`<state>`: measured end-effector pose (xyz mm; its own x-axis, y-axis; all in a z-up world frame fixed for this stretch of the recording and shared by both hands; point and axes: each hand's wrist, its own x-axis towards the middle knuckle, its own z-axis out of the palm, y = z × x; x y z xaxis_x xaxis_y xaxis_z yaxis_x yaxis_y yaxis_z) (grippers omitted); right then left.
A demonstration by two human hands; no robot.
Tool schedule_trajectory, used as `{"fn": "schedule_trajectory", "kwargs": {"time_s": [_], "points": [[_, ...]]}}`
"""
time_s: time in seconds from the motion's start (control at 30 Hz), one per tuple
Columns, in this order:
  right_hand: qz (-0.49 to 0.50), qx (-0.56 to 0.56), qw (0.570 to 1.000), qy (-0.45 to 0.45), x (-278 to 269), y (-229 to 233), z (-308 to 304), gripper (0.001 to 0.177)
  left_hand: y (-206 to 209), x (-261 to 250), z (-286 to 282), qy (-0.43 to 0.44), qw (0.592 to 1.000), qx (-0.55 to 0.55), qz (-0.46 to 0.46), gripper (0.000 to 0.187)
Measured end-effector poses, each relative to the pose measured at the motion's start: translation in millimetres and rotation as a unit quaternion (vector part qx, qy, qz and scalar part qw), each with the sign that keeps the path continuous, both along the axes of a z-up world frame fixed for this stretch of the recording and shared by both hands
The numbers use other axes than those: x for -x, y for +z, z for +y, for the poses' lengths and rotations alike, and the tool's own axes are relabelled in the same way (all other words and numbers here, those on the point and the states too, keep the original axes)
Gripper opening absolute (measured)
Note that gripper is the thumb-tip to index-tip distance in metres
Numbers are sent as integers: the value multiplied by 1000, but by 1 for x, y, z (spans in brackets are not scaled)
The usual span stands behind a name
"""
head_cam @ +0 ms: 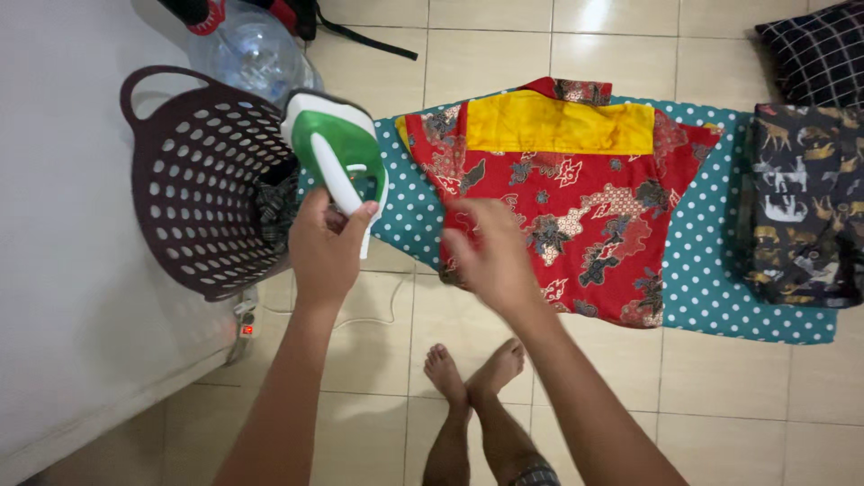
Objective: The person picks up a shirt from a basket and irons it on a patterned mat on the floor, then folds the shirt by hand.
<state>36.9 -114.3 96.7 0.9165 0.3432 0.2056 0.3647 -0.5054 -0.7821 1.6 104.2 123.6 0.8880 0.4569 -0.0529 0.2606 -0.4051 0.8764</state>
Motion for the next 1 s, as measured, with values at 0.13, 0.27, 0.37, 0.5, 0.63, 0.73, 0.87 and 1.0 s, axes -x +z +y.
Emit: {"fn": "schedule_trajectory", "kwargs": {"time_s": [0.13,0.27,0.37,0.5,0.63,0.73,0.87,1.0], "points": [[34,109,975,-189,6,-43,-92,38,-43,8,-7,11,1000,4,-4,26],[10,240,919,-314,21,-65,-159,44,-68,14,-12,-19,995,83,-60,27],[16,265,901,-342,27,-77,-181,50,-70,14,-11,-19,996,66,-60,31],[21,231,904,-359,10,-101,-203,52,-63,16,-18,-14,998,16,-59,47],[34,115,905,-408,-60,-150,-253,40,-77,32,-40,60,997,-23,-46,58],[161,-163,873,-432,-137,-173,-281,35,-97,45,-65,123,990,-51,-41,48],[295,-242,863,-331,-157,-145,-277,26,-104,37,-118,129,990,1,49,33],[364,-402,799,-260,-139,-86,-256,17,-92,-13,-150,34,998,-57,-23,28]]}}
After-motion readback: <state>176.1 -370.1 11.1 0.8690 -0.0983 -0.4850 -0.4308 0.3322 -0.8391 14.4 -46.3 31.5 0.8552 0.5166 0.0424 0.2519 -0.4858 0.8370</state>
